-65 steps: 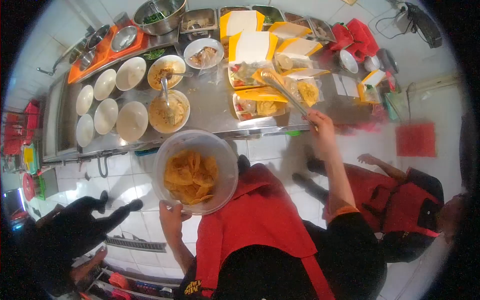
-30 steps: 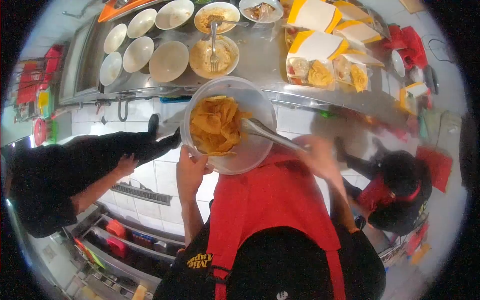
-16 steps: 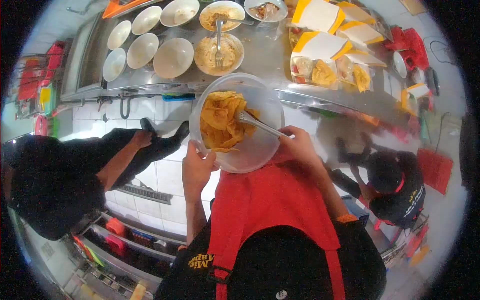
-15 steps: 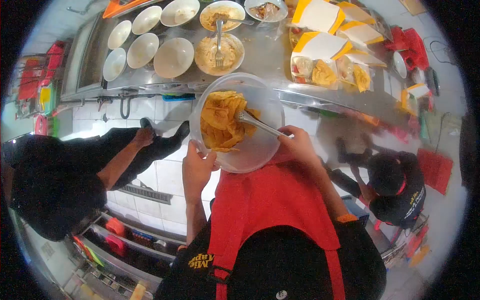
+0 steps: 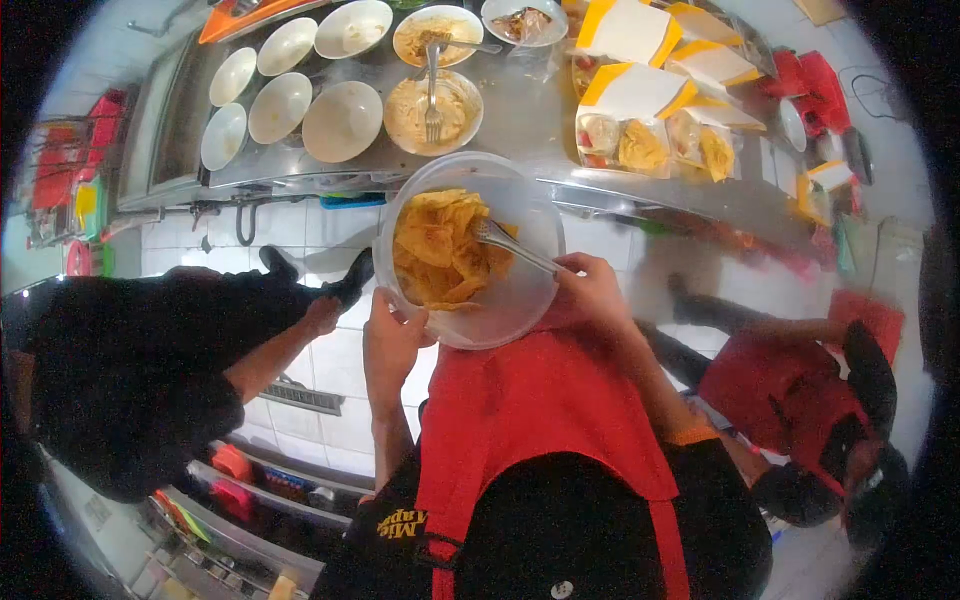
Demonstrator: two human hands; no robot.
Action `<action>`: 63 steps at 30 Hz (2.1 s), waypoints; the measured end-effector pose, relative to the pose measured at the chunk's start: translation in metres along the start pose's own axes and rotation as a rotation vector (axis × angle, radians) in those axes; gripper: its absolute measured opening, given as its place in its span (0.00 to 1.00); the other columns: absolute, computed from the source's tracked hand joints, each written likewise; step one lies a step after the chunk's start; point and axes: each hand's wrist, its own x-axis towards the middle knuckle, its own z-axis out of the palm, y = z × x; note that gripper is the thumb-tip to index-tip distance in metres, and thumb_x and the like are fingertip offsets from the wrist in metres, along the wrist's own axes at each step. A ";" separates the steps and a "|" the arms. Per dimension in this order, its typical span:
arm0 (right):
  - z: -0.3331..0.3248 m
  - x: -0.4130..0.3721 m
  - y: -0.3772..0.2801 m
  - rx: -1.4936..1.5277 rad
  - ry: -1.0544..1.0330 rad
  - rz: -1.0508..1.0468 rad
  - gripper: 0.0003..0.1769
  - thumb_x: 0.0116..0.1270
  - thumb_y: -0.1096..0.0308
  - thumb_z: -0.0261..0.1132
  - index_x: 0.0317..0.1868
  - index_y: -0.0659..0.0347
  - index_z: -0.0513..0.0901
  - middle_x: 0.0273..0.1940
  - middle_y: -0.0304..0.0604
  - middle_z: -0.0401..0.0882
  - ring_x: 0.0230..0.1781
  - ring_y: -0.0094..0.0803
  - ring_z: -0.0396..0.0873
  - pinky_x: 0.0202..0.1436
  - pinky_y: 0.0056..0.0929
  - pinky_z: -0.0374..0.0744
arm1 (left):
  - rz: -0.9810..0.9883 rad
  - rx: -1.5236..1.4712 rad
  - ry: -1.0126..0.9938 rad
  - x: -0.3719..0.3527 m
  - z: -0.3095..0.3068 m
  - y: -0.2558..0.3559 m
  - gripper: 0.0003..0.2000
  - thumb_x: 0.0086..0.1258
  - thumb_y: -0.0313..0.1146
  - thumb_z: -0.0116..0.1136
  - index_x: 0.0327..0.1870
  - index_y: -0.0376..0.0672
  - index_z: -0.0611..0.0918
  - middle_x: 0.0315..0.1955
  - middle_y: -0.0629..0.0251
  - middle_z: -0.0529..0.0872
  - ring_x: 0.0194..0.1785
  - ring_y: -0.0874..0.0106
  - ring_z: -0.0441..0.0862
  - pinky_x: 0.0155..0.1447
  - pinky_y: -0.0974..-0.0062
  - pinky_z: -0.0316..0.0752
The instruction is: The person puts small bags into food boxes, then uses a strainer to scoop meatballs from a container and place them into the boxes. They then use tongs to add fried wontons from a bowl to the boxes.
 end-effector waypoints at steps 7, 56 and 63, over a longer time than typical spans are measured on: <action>-0.008 -0.009 -0.004 -0.007 0.019 -0.040 0.19 0.63 0.62 0.66 0.48 0.68 0.86 0.41 0.54 0.88 0.43 0.39 0.85 0.51 0.34 0.80 | 0.020 -0.064 -0.003 0.005 0.001 -0.003 0.20 0.64 0.26 0.58 0.55 0.30 0.67 0.38 0.43 0.86 0.36 0.61 0.89 0.36 0.70 0.87; -0.111 -0.052 -0.075 0.857 0.732 -0.040 0.16 0.72 0.70 0.59 0.57 0.65 0.78 0.39 0.36 0.83 0.21 0.12 0.65 0.22 0.12 0.60 | -0.007 -0.267 -0.024 0.033 -0.025 -0.037 0.26 0.63 0.20 0.56 0.63 0.33 0.64 0.43 0.46 0.80 0.31 0.67 0.83 0.33 0.72 0.87; -0.109 -0.006 -0.097 1.005 0.857 -0.206 0.13 0.70 0.71 0.61 0.53 0.66 0.77 0.34 0.38 0.77 0.18 0.15 0.62 0.19 0.17 0.59 | 0.009 -0.242 -0.038 0.037 -0.025 -0.043 0.24 0.61 0.20 0.54 0.60 0.35 0.65 0.46 0.49 0.79 0.34 0.61 0.86 0.33 0.68 0.89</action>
